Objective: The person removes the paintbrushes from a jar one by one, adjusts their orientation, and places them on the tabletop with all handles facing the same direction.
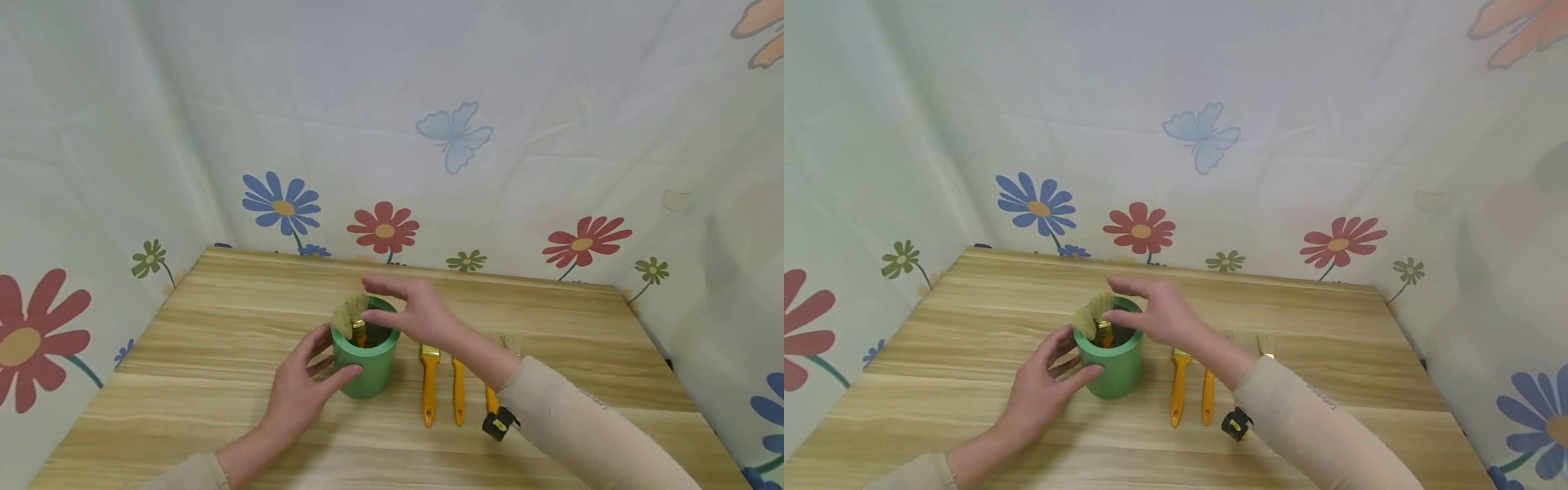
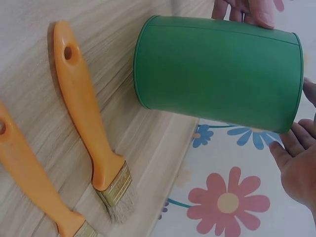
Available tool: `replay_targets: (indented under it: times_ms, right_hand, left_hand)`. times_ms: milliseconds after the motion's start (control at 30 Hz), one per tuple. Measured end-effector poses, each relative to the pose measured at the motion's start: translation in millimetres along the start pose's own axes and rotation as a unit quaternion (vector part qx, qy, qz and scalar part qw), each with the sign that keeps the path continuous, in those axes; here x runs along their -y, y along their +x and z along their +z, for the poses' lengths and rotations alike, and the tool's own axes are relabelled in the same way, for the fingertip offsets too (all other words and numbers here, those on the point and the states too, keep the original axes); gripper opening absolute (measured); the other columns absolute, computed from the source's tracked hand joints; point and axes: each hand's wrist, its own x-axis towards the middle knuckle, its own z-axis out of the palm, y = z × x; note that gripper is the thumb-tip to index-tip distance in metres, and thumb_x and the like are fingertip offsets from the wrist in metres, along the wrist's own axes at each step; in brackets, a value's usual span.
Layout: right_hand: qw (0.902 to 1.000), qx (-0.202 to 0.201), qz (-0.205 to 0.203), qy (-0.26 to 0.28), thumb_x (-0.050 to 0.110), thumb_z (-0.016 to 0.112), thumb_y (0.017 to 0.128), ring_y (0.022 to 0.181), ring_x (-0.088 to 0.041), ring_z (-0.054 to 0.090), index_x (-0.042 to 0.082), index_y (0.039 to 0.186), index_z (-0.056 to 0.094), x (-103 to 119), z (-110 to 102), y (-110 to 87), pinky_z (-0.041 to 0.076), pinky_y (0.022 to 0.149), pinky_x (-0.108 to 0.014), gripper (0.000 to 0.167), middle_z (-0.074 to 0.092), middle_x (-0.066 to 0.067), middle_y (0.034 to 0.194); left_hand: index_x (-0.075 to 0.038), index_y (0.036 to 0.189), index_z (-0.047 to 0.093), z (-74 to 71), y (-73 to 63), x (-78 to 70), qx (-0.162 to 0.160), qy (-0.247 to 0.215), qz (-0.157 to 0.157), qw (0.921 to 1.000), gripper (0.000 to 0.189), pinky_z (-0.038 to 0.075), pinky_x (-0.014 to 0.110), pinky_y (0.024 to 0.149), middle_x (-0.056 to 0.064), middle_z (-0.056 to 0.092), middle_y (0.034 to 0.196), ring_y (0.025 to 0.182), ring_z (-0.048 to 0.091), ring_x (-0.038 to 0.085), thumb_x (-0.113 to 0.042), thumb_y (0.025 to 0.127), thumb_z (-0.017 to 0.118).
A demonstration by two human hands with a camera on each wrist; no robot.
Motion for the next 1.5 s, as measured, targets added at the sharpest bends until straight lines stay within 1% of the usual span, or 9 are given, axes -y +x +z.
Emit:
replay_targets:
  times_ms: [200,433,633,800,867,1100,1333,1400,1500]
  right_hand:
    - [0.9997,0.009,-0.018,-0.014,0.025,0.083,0.097,0.136,-0.017,0.063,0.014,0.149,0.064,2,4,2.3,0.053,0.118,-0.040,0.056,0.068,-0.001,0.146]
    - [0.9987,0.003,-0.038,-0.032,0.022,0.081,0.099,0.134,-0.017,0.065,0.013,0.146,0.067,2,9,7.9,0.055,0.115,-0.035,0.049,0.069,-0.001,0.143]
    - [0.9976,-0.006,-0.053,-0.045,0.021,0.080,0.099,0.130,-0.015,0.067,0.015,0.142,0.071,1,11,13.1,0.057,0.112,-0.033,0.044,0.072,0.000,0.138]
    - [0.9967,-0.012,-0.062,-0.051,0.018,0.079,0.100,0.125,-0.016,0.070,0.015,0.137,0.074,1,13,16.0,0.059,0.110,-0.036,0.038,0.075,0.000,0.133]
    - [0.9966,-0.015,-0.066,-0.047,0.016,0.079,0.100,0.123,-0.016,0.071,0.013,0.135,0.075,1,14,16.6,0.060,0.109,-0.037,0.036,0.076,-0.001,0.130]
    - [0.9960,-0.031,-0.078,-0.032,0.010,0.078,0.099,0.113,-0.015,0.074,0.010,0.124,0.078,1,15,17.5,0.060,0.104,-0.026,0.025,0.079,-0.002,0.119]
    - [0.9964,-0.044,-0.073,-0.006,0.008,0.079,0.098,0.104,-0.013,0.075,0.009,0.116,0.079,0,13,14.3,0.065,0.099,-0.037,0.017,0.079,-0.002,0.110]
    - [0.9963,-0.044,-0.073,0.008,0.007,0.079,0.098,0.103,-0.013,0.075,0.008,0.115,0.079,0,12,13.4,0.065,0.099,-0.037,0.017,0.079,-0.003,0.109]
    - [0.9966,-0.043,-0.066,0.025,0.007,0.079,0.098,0.103,-0.013,0.074,0.007,0.115,0.079,0,10,12.4,0.065,0.098,-0.033,0.017,0.079,-0.003,0.109]
  left_hand:
    - [-0.019,0.151,0.055,0.0,0.7,2.5,0.004,0.002,0.003,1.0000,0.077,0.060,0.035,0.106,0.002,0.061,0.150,0.139,0.059,0.029,-0.033,0.085,0.093]
    - [-0.019,0.151,0.055,-0.2,1.3,4.6,0.005,-0.001,0.002,1.0000,0.078,0.060,0.035,0.107,0.003,0.061,0.151,0.140,0.058,0.029,-0.032,0.085,0.093]
    - [-0.020,0.151,0.056,0.3,1.1,5.3,0.003,-0.002,0.000,1.0000,0.078,0.060,0.033,0.106,0.000,0.061,0.150,0.139,0.059,0.026,-0.033,0.085,0.094]
    - [-0.020,0.151,0.056,0.2,1.2,6.5,0.002,-0.003,0.004,1.0000,0.077,0.060,0.034,0.106,0.002,0.061,0.150,0.139,0.059,0.028,-0.032,0.085,0.094]
    - [-0.020,0.151,0.056,0.1,1.0,6.7,0.001,-0.006,0.007,1.0000,0.077,0.060,0.035,0.106,0.002,0.061,0.150,0.139,0.059,0.028,-0.031,0.085,0.094]
    - [-0.019,0.152,0.055,0.4,0.1,6.6,0.001,-0.006,0.011,0.9999,0.078,0.060,0.036,0.107,0.002,0.061,0.151,0.139,0.059,0.028,-0.030,0.085,0.093]
    - [-0.020,0.152,0.056,0.8,-0.3,4.9,0.000,-0.012,0.003,0.9999,0.077,0.060,0.036,0.107,0.002,0.061,0.150,0.139,0.059,0.028,-0.031,0.085,0.093]
    - [-0.019,0.152,0.056,1.0,-0.1,5.1,-0.001,-0.011,0.002,0.9999,0.078,0.060,0.036,0.107,0.003,0.062,0.150,0.139,0.059,0.028,-0.031,0.085,0.093]
    - [-0.019,0.152,0.056,1.5,0.4,5.2,-0.001,-0.007,0.003,1.0000,0.078,0.060,0.036,0.107,0.002,0.062,0.150,0.139,0.059,0.028,-0.031,0.084,0.094]
